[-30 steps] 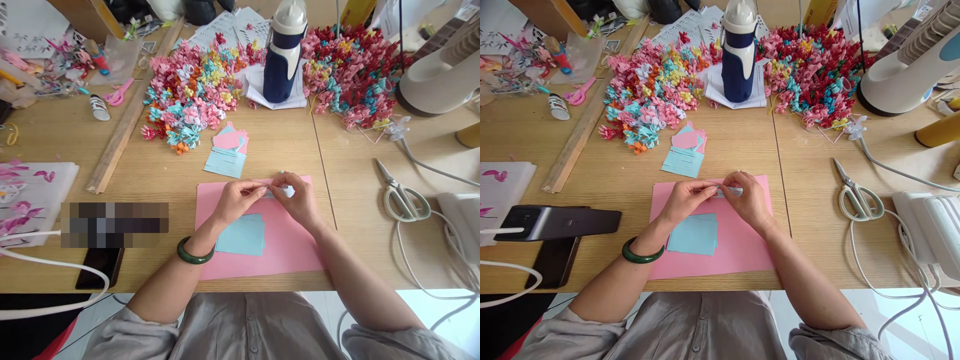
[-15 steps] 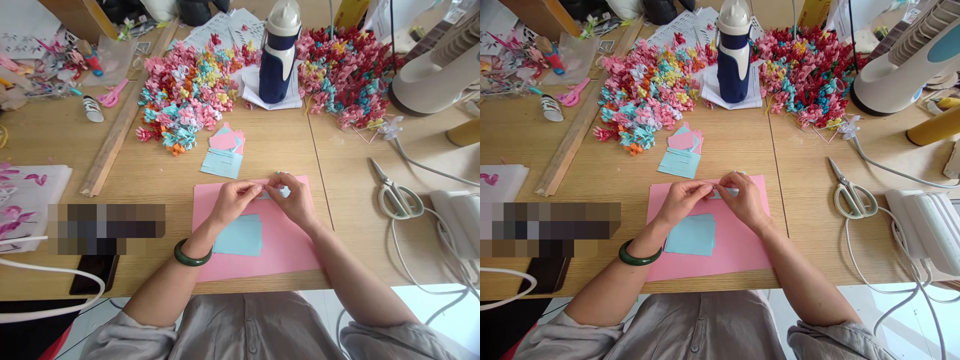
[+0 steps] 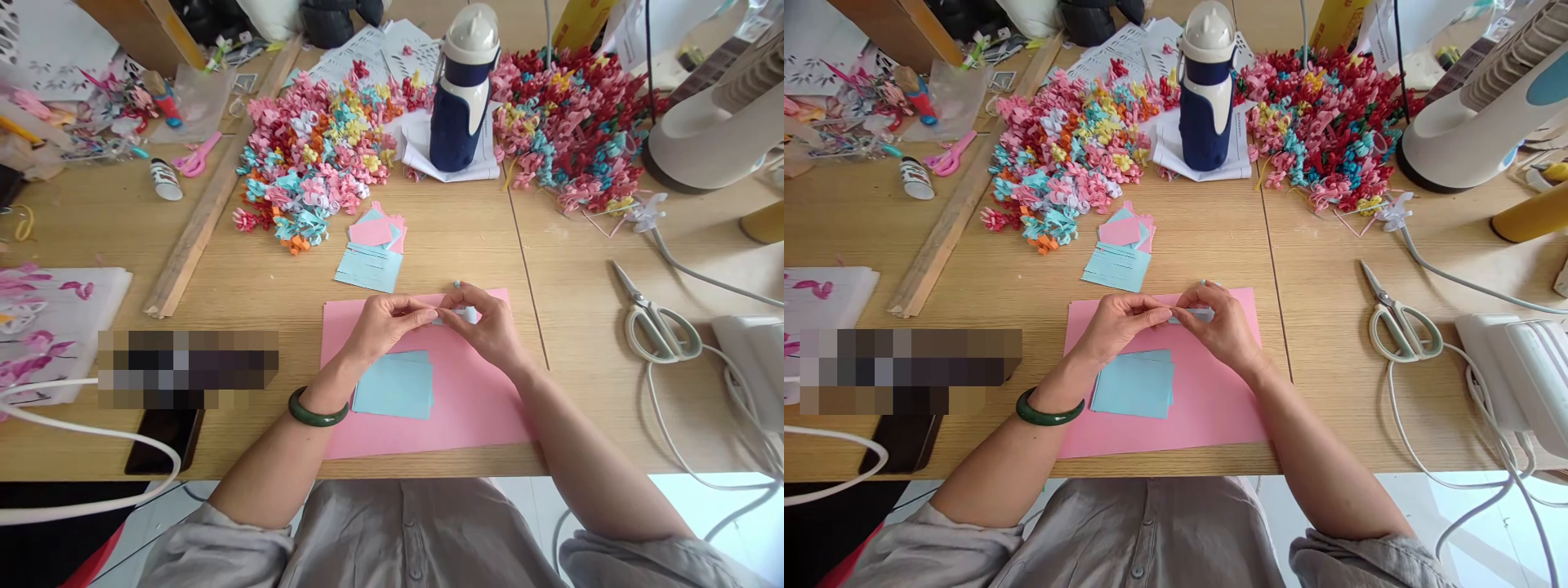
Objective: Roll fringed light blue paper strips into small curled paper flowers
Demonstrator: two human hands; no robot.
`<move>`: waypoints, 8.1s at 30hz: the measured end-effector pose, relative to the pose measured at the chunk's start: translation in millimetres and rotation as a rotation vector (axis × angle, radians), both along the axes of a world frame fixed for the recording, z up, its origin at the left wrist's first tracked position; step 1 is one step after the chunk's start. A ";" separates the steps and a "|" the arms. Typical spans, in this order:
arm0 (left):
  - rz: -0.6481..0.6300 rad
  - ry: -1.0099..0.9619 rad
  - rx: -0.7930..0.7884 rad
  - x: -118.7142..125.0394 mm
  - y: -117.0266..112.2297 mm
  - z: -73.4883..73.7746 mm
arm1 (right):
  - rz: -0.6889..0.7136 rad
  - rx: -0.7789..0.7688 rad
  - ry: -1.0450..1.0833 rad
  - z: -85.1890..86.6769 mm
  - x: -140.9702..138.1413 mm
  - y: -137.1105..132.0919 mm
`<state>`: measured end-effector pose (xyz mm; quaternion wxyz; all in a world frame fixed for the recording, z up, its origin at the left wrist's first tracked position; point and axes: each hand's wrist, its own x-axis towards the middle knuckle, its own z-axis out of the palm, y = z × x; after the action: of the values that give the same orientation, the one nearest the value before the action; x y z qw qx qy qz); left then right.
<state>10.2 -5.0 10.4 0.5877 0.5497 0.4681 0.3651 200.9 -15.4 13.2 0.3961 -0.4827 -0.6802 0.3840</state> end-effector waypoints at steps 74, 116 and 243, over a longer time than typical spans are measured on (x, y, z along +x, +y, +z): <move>-0.003 0.069 0.146 3.3 -4.0 -1.3 | -0.087 0.051 -0.131 -4.5 -9.0 -3.9; 0.064 0.022 0.144 3.5 -4.3 1.8 | -0.076 0.078 -0.106 -2.6 -8.1 -5.8; 0.057 0.138 0.172 4.2 -4.2 -4.7 | -0.113 -0.048 -0.071 -3.9 -8.5 -7.4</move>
<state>14.4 -9.2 5.7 0.4940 0.6085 0.4898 0.3818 192.4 -22.8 9.3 0.3812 -0.5432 -0.6558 0.3599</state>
